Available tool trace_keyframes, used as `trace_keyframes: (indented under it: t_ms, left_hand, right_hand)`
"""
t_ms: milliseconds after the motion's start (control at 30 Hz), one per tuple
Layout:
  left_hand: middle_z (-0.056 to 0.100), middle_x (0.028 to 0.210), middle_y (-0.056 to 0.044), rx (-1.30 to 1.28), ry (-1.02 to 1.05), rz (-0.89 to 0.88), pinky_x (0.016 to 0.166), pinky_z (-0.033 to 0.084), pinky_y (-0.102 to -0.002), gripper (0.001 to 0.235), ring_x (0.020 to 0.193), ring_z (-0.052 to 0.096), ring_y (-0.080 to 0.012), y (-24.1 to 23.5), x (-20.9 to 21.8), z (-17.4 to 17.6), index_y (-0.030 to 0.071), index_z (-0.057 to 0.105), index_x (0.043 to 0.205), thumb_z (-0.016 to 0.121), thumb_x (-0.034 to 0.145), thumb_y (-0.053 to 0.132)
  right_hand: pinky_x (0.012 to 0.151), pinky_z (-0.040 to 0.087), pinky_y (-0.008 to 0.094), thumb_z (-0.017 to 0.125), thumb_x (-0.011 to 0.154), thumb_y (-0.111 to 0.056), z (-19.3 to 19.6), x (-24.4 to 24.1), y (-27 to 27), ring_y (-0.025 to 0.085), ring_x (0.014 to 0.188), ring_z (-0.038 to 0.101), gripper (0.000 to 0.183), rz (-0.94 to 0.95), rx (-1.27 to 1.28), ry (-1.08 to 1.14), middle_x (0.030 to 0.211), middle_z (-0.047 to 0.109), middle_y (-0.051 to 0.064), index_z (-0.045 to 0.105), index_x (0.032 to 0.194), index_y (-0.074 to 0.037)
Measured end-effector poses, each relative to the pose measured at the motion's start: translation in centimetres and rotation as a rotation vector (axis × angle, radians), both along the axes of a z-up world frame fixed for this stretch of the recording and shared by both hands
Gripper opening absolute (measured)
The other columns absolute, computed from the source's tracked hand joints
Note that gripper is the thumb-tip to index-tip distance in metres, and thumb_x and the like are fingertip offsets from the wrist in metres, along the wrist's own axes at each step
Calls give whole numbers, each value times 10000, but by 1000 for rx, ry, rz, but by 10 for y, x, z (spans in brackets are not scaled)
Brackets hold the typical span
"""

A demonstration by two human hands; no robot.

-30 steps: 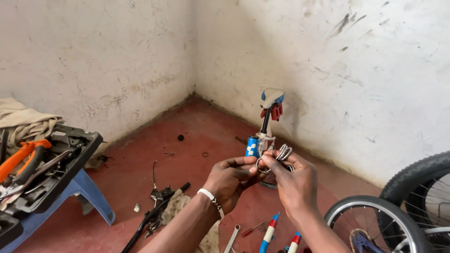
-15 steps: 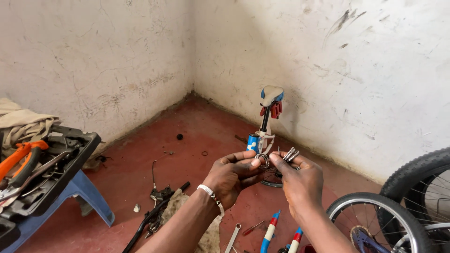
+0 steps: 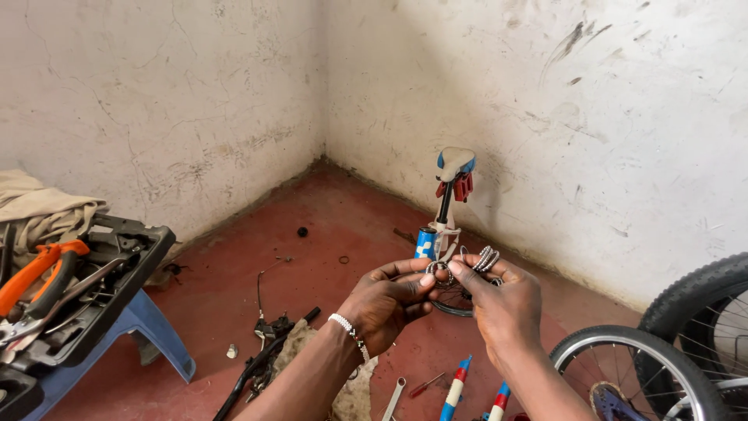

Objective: The person wipes a blue bicycle frame with a cloth, then places it upright. They then pick up and handle several small black rings and a metal chain, placing them on a dirty cloth on the floor.

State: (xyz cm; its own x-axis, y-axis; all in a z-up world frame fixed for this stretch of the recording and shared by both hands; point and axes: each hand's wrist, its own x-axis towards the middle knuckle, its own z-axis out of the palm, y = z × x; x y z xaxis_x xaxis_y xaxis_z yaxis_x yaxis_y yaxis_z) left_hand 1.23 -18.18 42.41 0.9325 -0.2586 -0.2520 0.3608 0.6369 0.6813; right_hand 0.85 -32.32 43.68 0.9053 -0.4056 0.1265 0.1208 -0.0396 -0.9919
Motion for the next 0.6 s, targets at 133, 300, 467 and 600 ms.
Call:
trace_keyframes:
  t_ms: [133, 300, 467, 600]
  left_hand:
    - [679, 883, -154, -41, 13, 10, 610, 523, -293, 263, 684, 621, -214, 3, 2, -1, 4, 605, 1045, 634, 791, -59]
    - [643, 830, -7, 23, -16, -28, 504, 347, -213, 177, 618, 529, -91, 5, -2, 7, 68, 640, 1056, 585, 889, 85]
    - [639, 740, -33, 26, -32, 5, 467, 343, -207, 101, 542, 506, -85, 3, 3, 0, 57, 650, 947, 630, 848, 52]
    - [654, 744, -98, 127, -7, 87, 480, 372, -250, 180, 558, 525, -149, 1, -3, 8, 14, 674, 980, 663, 801, 20]
  right_hand:
    - [685, 479, 235, 761, 719, -72, 3, -1, 6, 97, 754, 600, 120, -5, -73, -27, 810, 713, 56, 735, 831, -35]
    - [701, 463, 227, 747, 722, -98, 4, -2, 11, 83, 771, 608, 133, -19, -129, 34, 813, 722, 43, 745, 846, -50]
    - [384, 161, 257, 749, 732, -145, 2, -4, 9, 87, 432, 225, 144, 84, -79, 157, 512, 470, 4, 763, 857, -74]
    - [711, 454, 212, 693, 742, -34, 2, -4, 10, 96, 737, 600, 120, 111, -114, 148, 789, 731, 49, 764, 837, -15]
